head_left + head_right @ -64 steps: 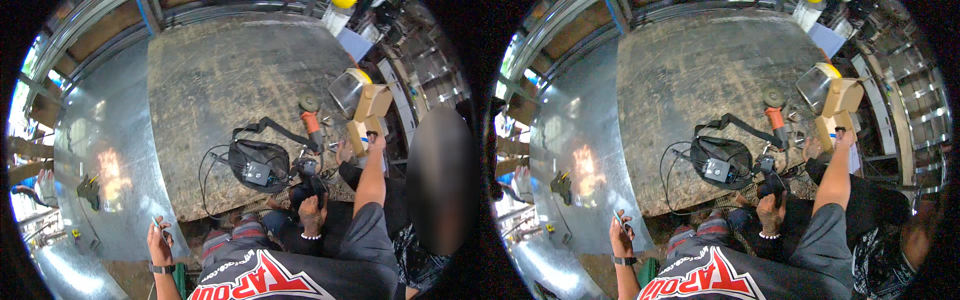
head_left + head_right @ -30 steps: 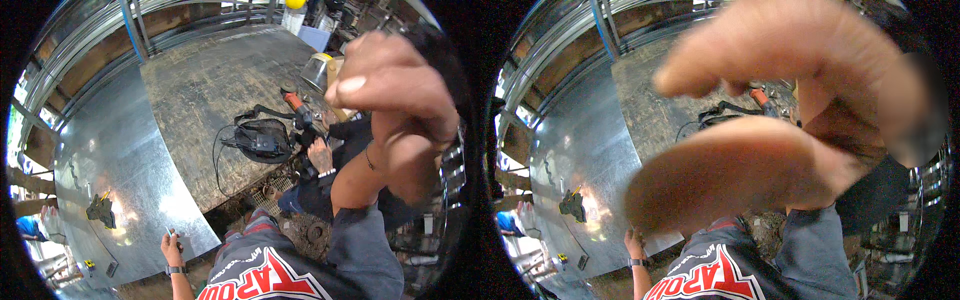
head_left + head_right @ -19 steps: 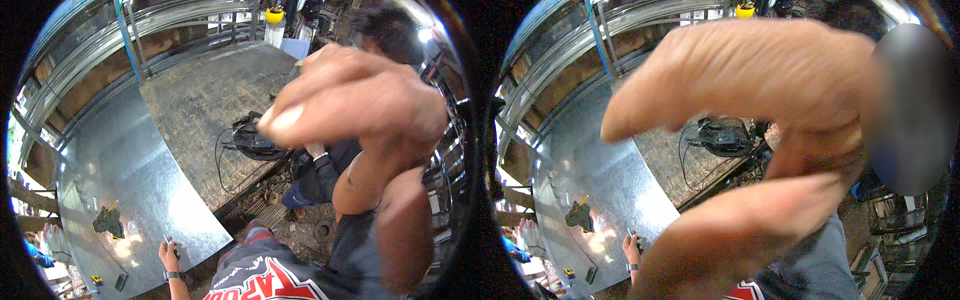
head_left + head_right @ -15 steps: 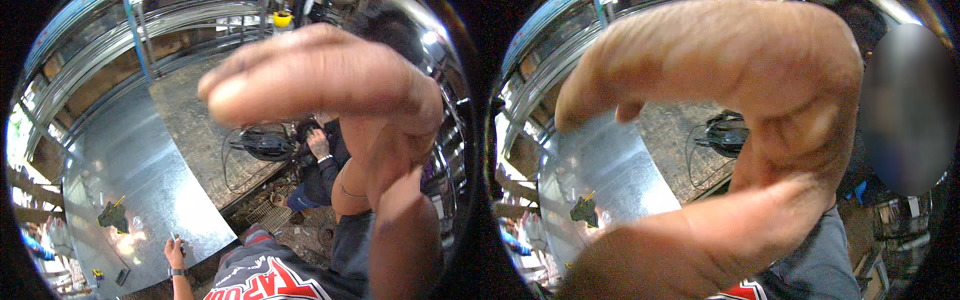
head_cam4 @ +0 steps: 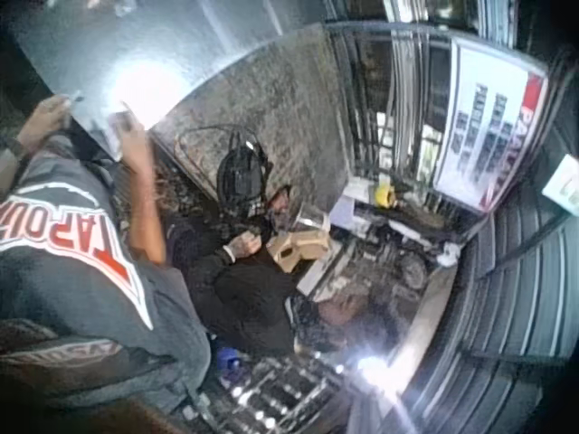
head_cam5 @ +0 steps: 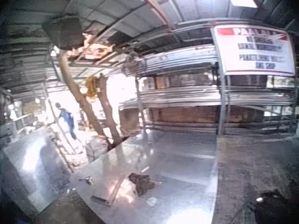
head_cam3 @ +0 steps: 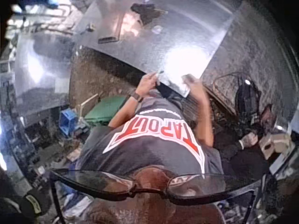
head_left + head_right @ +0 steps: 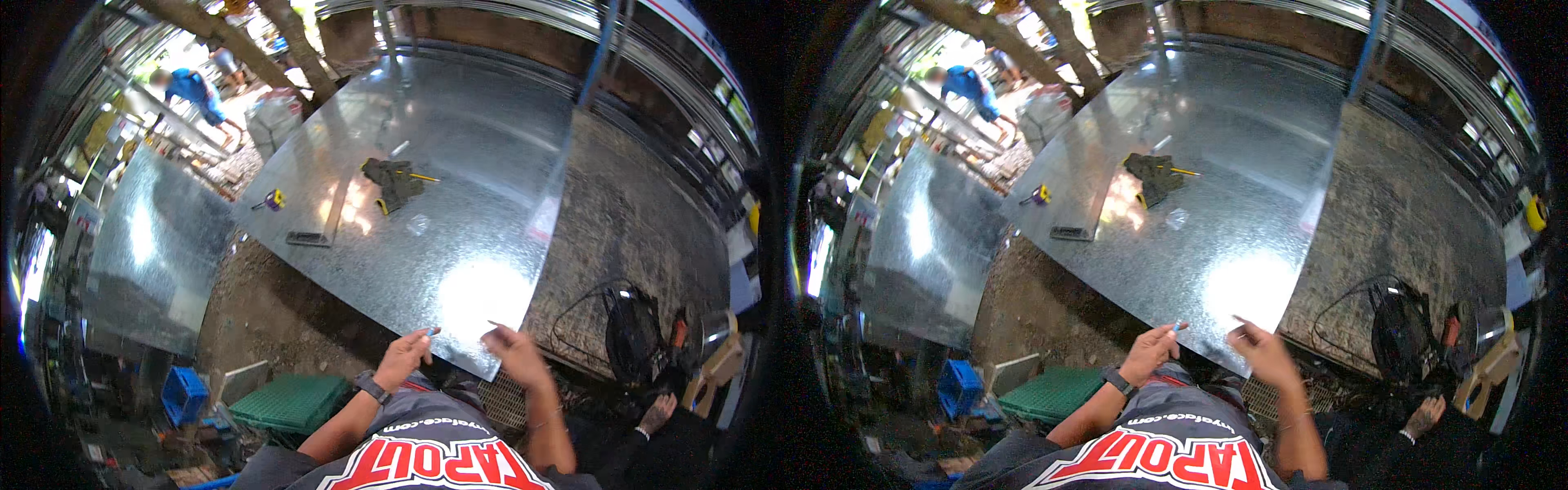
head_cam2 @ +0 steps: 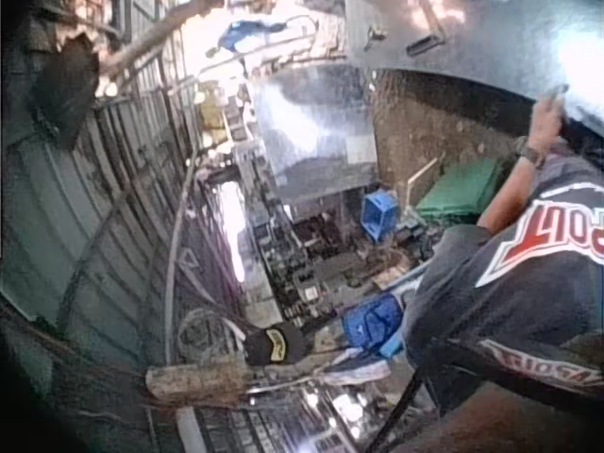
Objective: The person measures a large metal sheet using a tape measure and marks it with a white marker. They then use a square tool to draw straight lines on the sheet. The person briefly handles a camera battery and charger before resuming marking.
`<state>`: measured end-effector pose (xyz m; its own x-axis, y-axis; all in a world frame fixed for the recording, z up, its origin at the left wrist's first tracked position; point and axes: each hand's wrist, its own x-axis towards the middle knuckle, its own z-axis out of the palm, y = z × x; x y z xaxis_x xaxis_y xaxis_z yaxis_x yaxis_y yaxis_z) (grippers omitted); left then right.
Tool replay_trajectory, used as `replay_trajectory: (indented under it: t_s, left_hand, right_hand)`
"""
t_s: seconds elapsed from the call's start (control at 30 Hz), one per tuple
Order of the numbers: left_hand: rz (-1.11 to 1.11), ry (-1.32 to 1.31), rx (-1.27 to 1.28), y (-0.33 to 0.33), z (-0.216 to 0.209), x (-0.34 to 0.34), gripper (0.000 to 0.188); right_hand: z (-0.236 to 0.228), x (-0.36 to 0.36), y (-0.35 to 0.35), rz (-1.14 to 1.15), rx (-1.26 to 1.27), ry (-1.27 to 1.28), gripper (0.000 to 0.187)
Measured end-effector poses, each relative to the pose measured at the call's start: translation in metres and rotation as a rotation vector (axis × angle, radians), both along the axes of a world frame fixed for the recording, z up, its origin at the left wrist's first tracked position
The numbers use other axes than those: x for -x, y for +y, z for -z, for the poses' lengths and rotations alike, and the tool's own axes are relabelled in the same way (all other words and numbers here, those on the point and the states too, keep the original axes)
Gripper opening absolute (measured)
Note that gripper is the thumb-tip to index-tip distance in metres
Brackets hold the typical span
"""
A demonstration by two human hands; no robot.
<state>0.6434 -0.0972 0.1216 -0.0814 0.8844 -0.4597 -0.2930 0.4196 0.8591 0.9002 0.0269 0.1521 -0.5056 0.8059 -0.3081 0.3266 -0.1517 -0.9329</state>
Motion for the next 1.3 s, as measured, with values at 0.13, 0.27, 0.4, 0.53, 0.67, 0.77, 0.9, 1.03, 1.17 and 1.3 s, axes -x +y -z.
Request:
replay_trajectory:
  t_s: [0.13, 0.27, 0.4, 0.53, 0.67, 0.77, 0.9, 1.03, 1.17, 1.3]
  left_hand:
    - [0.122, -0.08, -0.272, -0.007, 0.025, -0.014, 0.055]
    - [0.394, 0.493, -0.312, 0.007, 0.012, 0.022, 0.076]
    - [0.281, 0.586, -0.432, 0.035, -0.024, 0.133, 0.069]
    - [-0.027, 0.846, -0.561, 0.065, -0.091, 0.297, 0.066]
    - [-0.363, 0.882, -0.942, 0.077, -0.224, 0.394, 0.06]
    - [-0.243, 0.782, -1.008, 0.07, -0.26, 0.427, 0.053]
    - [-0.144, 0.524, -0.624, 0.074, -0.22, 0.411, 0.023]
    - [-0.282, 0.802, -0.566, 0.05, -0.136, 0.429, 0.037]
    - [-0.381, 0.871, -0.332, 0.004, -0.089, 0.459, 0.049]
    - [-0.399, 0.781, -0.081, -0.03, -0.049, 0.492, 0.053]
  right_hand:
    - [0.057, 0.077, -0.064, 0.007, 0.583, 0.394, 0.058]
    - [0.045, 0.119, -0.049, 0.135, 0.609, 0.25, 0.058]
    - [0.053, 0.141, 0.012, 0.322, 0.329, 0.353, 0.054]
    - [0.014, 0.175, 0.053, 0.698, 0.129, 0.423, 0.058]
    - [0.008, 0.22, 0.055, 0.829, 0.061, 0.413, 0.059]
    - [0.034, 0.243, 0.039, 0.611, 0.033, 0.239, 0.06]
    - [0.052, 0.293, 0.005, 0.563, 0.073, 0.187, 0.07]
    - [0.038, 0.313, 0.004, 0.495, 0.084, 0.296, 0.076]
    - [0.053, 0.292, 0.033, 0.518, -0.073, 0.103, 0.05]
    - [0.056, 0.283, 0.043, 0.6, -0.153, 0.126, 0.041]
